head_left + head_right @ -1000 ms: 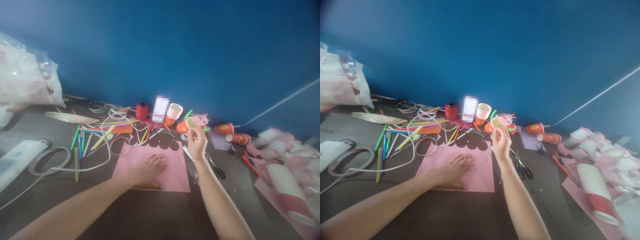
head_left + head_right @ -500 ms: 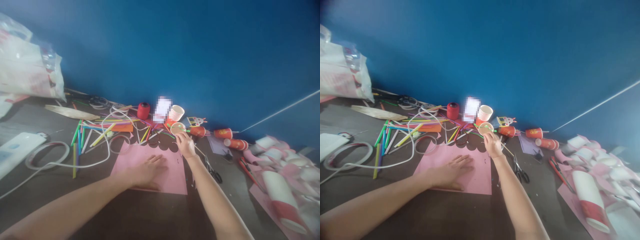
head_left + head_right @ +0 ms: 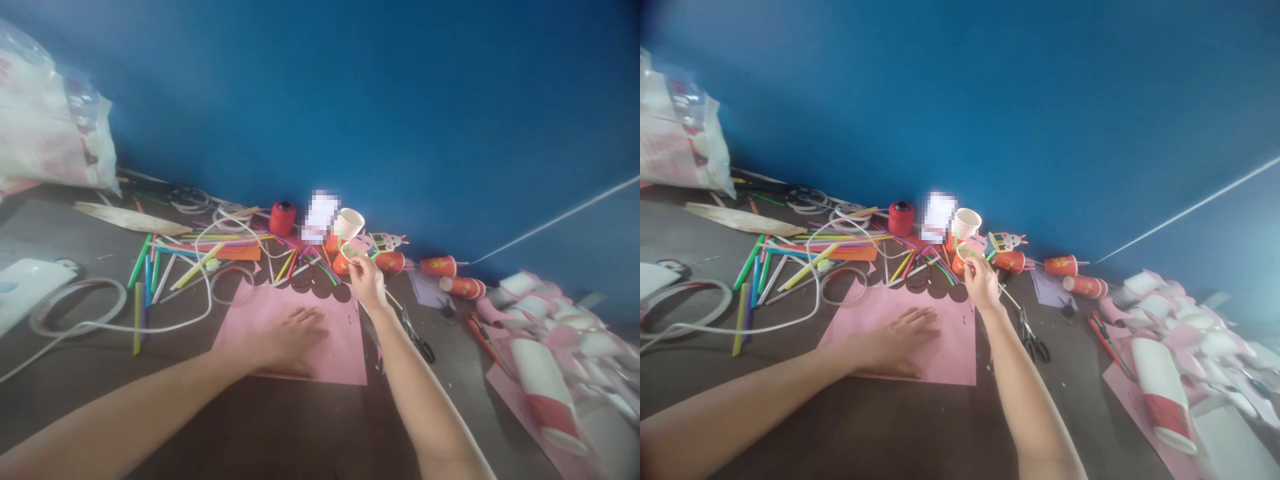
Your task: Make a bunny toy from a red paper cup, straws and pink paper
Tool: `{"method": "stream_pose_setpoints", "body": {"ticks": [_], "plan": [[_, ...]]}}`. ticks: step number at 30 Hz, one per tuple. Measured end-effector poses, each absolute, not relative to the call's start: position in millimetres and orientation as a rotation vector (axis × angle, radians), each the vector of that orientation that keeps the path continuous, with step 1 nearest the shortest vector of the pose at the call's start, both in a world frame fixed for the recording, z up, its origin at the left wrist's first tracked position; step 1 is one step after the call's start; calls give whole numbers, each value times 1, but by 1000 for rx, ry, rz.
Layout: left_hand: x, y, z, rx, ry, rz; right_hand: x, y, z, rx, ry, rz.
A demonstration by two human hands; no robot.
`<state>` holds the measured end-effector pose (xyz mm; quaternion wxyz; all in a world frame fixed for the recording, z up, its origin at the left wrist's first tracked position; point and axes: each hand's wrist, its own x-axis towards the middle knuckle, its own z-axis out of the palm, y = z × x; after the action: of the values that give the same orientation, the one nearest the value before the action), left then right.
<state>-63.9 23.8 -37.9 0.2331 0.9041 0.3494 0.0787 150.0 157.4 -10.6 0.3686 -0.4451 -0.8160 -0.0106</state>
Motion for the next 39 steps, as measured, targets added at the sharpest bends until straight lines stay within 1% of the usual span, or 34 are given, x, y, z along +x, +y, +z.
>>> {"method": "stream_pose_setpoints", "body": {"ticks": [11,25,30,34,39], "plan": [[-63,25,-37,2478,953,248,156,164,-10,-1237,-2096,-143],[-63,25,-40,2450,960,214,156,162,-6,-1219,-2119,-156],[-65,23,-32,2471,945,218,161,141,-2,-1178,-2042,-160],[-64,22,-19,2469,957,164,168,107,0,-1087,-2085,-57],[-60,22,-12,2437,979,14,185,71,-3,-1126,-2152,69]]}}
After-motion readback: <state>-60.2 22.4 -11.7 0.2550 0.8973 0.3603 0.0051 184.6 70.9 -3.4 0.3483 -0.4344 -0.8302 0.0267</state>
